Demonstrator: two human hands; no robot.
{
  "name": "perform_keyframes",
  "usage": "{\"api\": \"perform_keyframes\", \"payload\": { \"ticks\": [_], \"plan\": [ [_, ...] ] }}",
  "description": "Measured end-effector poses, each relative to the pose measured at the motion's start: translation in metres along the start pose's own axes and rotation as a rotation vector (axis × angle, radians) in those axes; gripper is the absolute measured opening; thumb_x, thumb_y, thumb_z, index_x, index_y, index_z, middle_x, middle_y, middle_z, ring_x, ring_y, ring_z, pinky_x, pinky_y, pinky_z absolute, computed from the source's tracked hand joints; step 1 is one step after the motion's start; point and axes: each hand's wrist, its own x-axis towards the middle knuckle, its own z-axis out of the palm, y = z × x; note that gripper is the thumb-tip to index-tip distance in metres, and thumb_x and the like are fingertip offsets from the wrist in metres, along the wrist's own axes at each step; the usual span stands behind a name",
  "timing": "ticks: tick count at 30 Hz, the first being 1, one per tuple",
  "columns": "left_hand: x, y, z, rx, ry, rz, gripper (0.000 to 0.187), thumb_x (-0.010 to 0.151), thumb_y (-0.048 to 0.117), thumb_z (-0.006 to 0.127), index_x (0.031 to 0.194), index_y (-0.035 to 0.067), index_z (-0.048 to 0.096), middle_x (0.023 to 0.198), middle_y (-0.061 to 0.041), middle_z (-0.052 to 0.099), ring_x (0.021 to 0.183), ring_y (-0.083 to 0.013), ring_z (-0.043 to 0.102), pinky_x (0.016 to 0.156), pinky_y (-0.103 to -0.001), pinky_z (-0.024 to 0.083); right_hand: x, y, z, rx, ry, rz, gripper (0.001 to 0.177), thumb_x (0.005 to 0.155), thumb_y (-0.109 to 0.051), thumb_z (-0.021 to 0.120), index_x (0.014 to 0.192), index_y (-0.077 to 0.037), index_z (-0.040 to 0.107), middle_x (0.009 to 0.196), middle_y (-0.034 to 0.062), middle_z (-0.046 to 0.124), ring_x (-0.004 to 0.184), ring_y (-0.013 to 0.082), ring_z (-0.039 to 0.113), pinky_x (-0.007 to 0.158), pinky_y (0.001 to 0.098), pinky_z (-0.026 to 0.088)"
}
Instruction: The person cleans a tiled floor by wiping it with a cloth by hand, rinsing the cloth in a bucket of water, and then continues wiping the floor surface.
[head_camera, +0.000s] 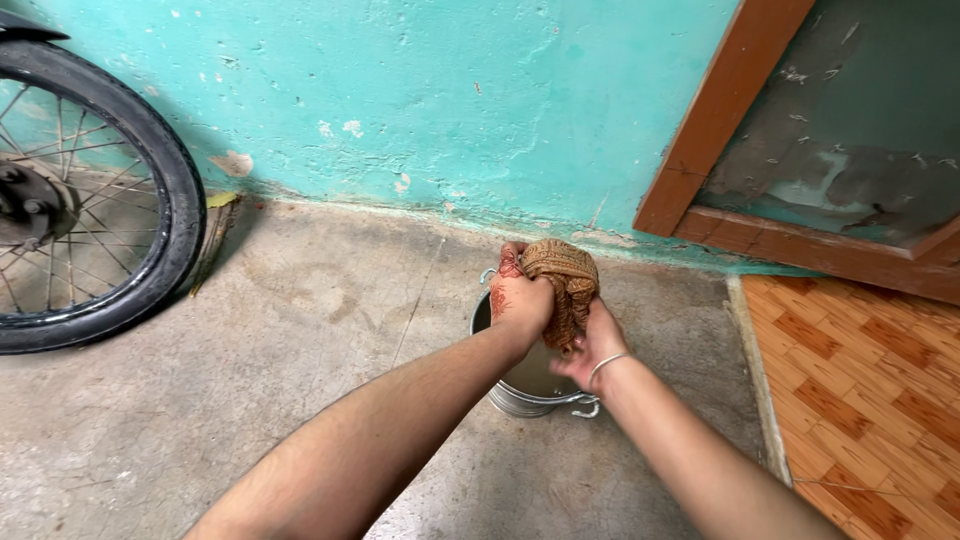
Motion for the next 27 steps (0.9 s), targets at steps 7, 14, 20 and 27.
{"api": "perform_keyframes", "payload": {
  "ticks": [7, 14, 20, 27],
  "plan": [
    [-0.008, 0.0, 0.0, -0.083, -0.067, -0.038, 0.049, 0.088, 0.004, 0.051, 0.136, 0.014, 0.044, 0.124, -0.02, 0.069, 0.112, -0.0312, 0.069, 0.098, -0.04, 0.053, -0.062, -0.005, 0.022, 0.465, -0.152, 0.103, 0.118, 0.082, -0.095, 0.031, 0.162, -0.009, 0.022, 0.158, 0.028, 0.039, 0.144, 0.0479, 0.041, 0.112, 0.0672, 0.035],
    [0.017, -0.026, -0.015, 0.222, -0.299, -0.013, 0.059, 0.083, 0.008, 0.06, 0.14, 0.019, 0.046, 0.123, -0.019, 0.069, 0.108, -0.0317, 0.07, 0.091, -0.04, 0.056, -0.004, -0.006, -0.003, 0.548, -0.14, -0.142, 0.077, 0.087, -0.064, 0.043, 0.145, -0.014, 0.052, 0.138, 0.0179, 0.061, 0.124, 0.0347, 0.06, 0.107, 0.056, 0.048],
    [0.062, -0.076, -0.038, 0.029, -0.963, -0.501, 0.065, 0.086, 0.019, 0.075, 0.14, -0.008, 0.052, 0.122, -0.035, 0.067, 0.104, -0.0398, 0.074, 0.09, -0.046, 0.06, 0.034, 0.008, -0.021, 0.564, -0.138, -0.248, 0.043, 0.086, -0.034, 0.053, 0.119, -0.007, 0.059, 0.126, 0.0132, 0.065, 0.118, 0.0338, 0.062, 0.108, 0.0565, 0.046],
    [0.021, -0.027, -0.031, -0.064, -0.323, -0.51, 0.089, 0.084, 0.063, 0.061, 0.144, -0.002, 0.047, 0.126, -0.022, 0.067, 0.108, -0.0313, 0.072, 0.088, -0.044, 0.061, 0.02, 0.005, 0.004, 0.429, -0.119, -0.284, 0.04, 0.086, -0.029, 0.055, 0.117, -0.005, 0.058, 0.123, 0.0174, 0.067, 0.115, 0.0342, 0.065, 0.106, 0.0556, 0.049]
  ]
}}
